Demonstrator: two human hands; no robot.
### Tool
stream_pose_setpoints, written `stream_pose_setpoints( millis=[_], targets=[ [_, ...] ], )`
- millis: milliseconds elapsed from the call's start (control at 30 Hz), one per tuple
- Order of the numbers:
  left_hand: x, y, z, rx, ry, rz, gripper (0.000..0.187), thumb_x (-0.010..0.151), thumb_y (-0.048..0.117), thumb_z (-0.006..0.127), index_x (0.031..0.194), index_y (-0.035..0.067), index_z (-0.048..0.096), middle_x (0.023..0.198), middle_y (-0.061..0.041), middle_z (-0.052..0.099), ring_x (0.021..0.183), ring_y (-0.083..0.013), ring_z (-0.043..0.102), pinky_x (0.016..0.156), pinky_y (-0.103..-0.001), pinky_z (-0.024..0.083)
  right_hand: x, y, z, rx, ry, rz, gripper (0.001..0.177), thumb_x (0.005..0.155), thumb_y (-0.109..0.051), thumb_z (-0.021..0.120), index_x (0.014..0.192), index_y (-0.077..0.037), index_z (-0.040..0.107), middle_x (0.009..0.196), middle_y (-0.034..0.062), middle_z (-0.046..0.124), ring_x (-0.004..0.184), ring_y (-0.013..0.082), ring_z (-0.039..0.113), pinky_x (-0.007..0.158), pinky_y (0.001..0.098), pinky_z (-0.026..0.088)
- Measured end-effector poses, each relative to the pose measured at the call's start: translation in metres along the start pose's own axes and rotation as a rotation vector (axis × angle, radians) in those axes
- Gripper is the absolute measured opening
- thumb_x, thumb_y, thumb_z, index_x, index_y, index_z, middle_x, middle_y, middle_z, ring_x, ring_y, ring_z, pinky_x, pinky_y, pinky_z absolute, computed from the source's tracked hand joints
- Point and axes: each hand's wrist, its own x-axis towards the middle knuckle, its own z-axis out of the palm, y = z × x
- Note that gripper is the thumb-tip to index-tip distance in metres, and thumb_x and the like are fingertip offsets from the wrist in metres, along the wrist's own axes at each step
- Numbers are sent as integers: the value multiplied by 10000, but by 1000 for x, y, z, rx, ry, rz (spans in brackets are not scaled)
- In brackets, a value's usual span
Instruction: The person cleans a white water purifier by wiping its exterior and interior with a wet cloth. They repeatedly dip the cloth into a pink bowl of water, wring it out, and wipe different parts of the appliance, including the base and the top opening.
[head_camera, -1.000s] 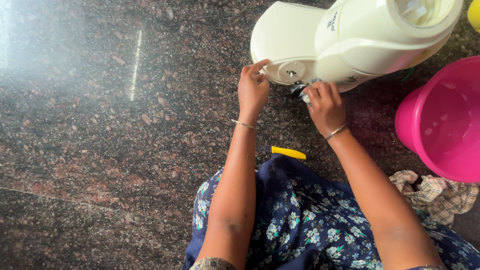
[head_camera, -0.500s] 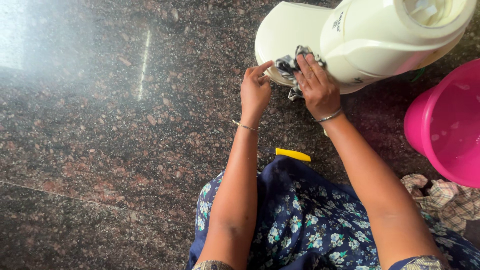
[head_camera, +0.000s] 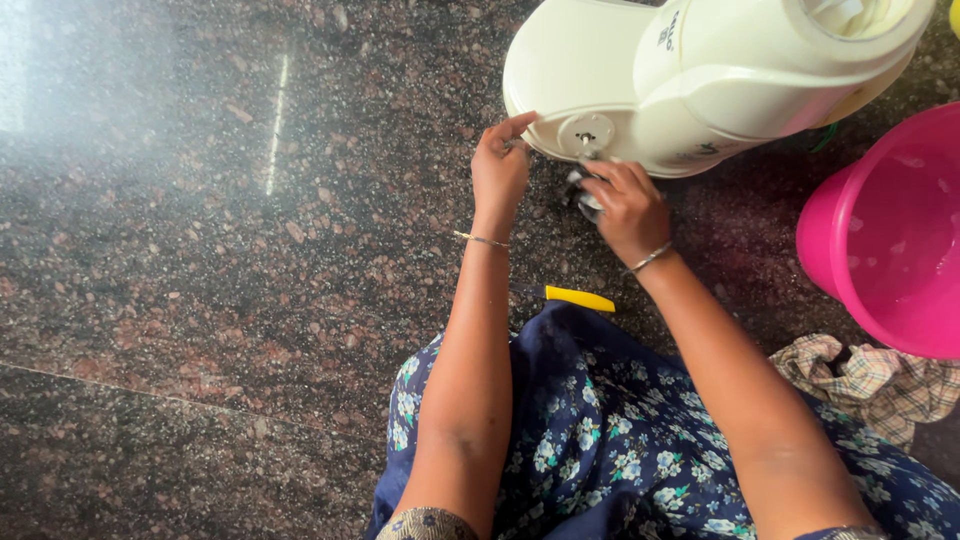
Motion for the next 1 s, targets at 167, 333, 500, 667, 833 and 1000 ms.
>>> stream_pose_setpoints(
  millis=[167,333,500,667,833,1000],
  targets=[
    [20,-34,1,-399,-23,-95,326,978,16,493,1257,14,664,1170,-78,710,948,-99,638,826,-264,527,62,-12,44,-196,74,-35,200,1069,-51,658,1265,-40,699,1526,111,570,1411,306,527,1183,401,481],
    [38,-65,9,-524,-3,-72,304,1011,27,485,1271,-26,633,1101,-60,707,917,-102,619,842,-251,510,65,-23,75,-352,-17,-65,518,1067,-60,563,1581,-40,503,1705,184,282,1597,324,225,1302,488,229],
    [29,-64,10,-391,-1,-62,242,991,31,564,1199,-36,668,1029,-60,709,906,-108,623,804,-262,508,29,-12,78,-414,-96,-120,570,1064,-77,564,1624,-110,461,1712,106,332,1594,244,289,1311,448,184],
    [11,-31,6,140,-34,-85,199,892,192,681,996,36,749,872,-71,766,798,-173,708,741,-324,560,-13,28,70,-591,-185,-242,553,1031,-134,543,1581,-174,503,1660,44,399,1534,185,345,1289,515,108],
    [-6,-2,-1,650,-193,-104,289,825,402,723,928,139,788,886,-98,765,874,-298,732,769,-408,552,-41,57,52,-632,-386,-203,333,1007,-148,539,1301,-262,645,1640,-20,473,1562,204,366,1269,525,117],
    [-30,8,9,838,-281,42,292,795,393,733,876,118,788,893,-129,762,861,-332,737,764,-444,578,-62,64,0,-694,-258,-174,314,1023,-235,560,1289,-196,723,1502,-8,594,1533,178,379,1248,526,212]
  ],
)
